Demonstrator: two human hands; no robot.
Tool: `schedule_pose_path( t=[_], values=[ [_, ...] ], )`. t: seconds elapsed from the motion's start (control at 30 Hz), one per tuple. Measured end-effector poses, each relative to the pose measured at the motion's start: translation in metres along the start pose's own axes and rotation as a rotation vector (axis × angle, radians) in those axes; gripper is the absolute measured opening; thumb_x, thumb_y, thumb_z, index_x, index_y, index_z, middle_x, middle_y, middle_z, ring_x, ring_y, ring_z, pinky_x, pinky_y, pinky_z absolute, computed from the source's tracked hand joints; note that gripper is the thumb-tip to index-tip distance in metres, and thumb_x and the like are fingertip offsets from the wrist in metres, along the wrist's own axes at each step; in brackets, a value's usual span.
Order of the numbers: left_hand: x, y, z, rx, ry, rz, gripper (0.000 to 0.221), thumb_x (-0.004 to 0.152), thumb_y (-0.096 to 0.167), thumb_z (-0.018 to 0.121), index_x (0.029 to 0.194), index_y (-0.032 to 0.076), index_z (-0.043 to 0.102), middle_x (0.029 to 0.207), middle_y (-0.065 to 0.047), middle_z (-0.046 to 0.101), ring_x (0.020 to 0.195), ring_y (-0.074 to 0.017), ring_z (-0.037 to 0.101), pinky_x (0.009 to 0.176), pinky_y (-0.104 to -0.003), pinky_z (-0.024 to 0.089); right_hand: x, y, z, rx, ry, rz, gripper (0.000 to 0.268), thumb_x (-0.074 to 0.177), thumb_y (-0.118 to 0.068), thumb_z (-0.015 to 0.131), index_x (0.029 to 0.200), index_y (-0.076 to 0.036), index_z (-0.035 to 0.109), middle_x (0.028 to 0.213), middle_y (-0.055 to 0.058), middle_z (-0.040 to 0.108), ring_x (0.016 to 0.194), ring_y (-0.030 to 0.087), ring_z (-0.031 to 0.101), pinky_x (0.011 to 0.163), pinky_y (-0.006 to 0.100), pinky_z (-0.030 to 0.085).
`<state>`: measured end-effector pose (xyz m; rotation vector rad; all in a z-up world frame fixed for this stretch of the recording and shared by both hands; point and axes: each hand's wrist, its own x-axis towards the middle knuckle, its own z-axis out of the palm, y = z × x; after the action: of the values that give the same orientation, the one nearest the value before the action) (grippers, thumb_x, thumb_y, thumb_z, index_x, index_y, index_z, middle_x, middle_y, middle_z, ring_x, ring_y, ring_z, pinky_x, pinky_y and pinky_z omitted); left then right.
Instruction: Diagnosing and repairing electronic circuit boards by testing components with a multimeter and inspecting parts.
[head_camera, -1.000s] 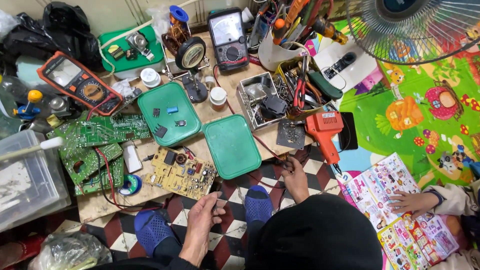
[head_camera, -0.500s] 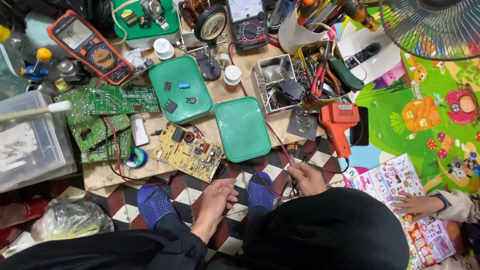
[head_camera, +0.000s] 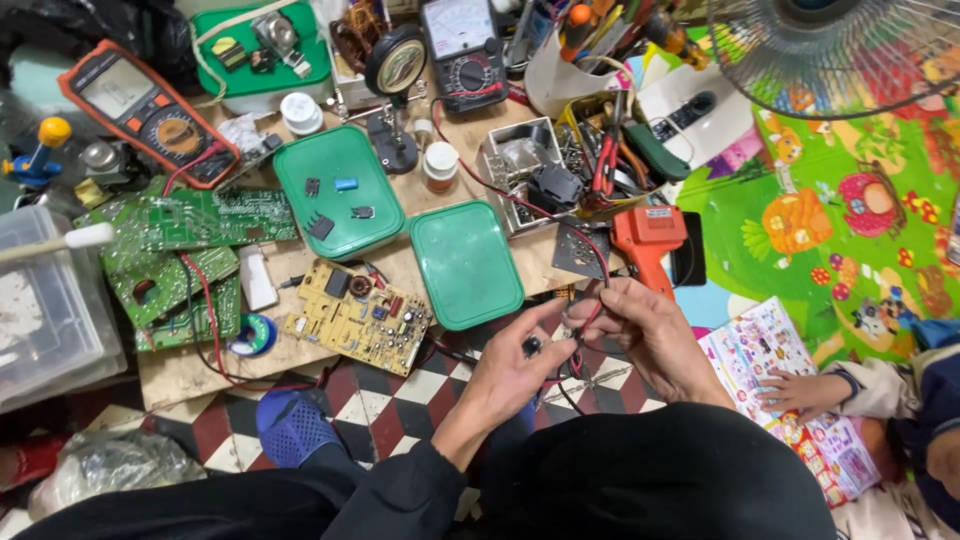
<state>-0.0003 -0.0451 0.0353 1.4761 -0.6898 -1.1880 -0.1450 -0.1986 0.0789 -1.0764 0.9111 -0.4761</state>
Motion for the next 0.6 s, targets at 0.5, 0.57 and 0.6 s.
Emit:
schedule_pose_path(
  t=[0.5, 0.57, 0.6],
  values=[
    [-0.025, -0.024, 0.01, 0.574, 0.22, 0.24, 0.022, 0.104, 0.043, 0.073, 0.111, 0.029, 0.088, 0.086, -0.006, 0.08, 0.087, -0.0363, 0.081, 0.074, -0.05, 0.066, 0.028, -0.011, -0.01, -0.079, 0.098, -0.154, 0.019, 0.108, -0.013, 0.071, 0.114, -0.002, 0.057, 0.105, 0.03, 0.082, 0.088, 0.033, 0.085, 0.074, 0.037, 0.071],
    [-0.032, -0.014, 0.009, 0.588, 0.242, 0.248, 0.018, 0.102, 0.042, 0.074, 0.108, 0.032, 0.087, 0.084, -0.004, 0.078, 0.087, -0.0338, 0.081, 0.073, -0.05, 0.066, 0.03, -0.015, -0.007, -0.084, 0.094, -0.146, 0.02, 0.108, -0.014, 0.071, 0.115, -0.002, 0.056, 0.106, 0.03, 0.082, 0.088, 0.032, 0.085, 0.073, 0.036, 0.071],
    [-0.032, -0.003, 0.007, 0.495, 0.249, 0.207, 0.024, 0.104, 0.042, 0.07, 0.117, 0.027, 0.084, 0.088, -0.011, 0.08, 0.094, -0.0405, 0.08, 0.08, -0.055, 0.064, 0.03, -0.016, -0.002, -0.094, 0.079, -0.118, 0.02, 0.107, -0.015, 0.072, 0.114, -0.003, 0.057, 0.104, 0.03, 0.083, 0.086, 0.032, 0.085, 0.073, 0.037, 0.071]
  ],
)
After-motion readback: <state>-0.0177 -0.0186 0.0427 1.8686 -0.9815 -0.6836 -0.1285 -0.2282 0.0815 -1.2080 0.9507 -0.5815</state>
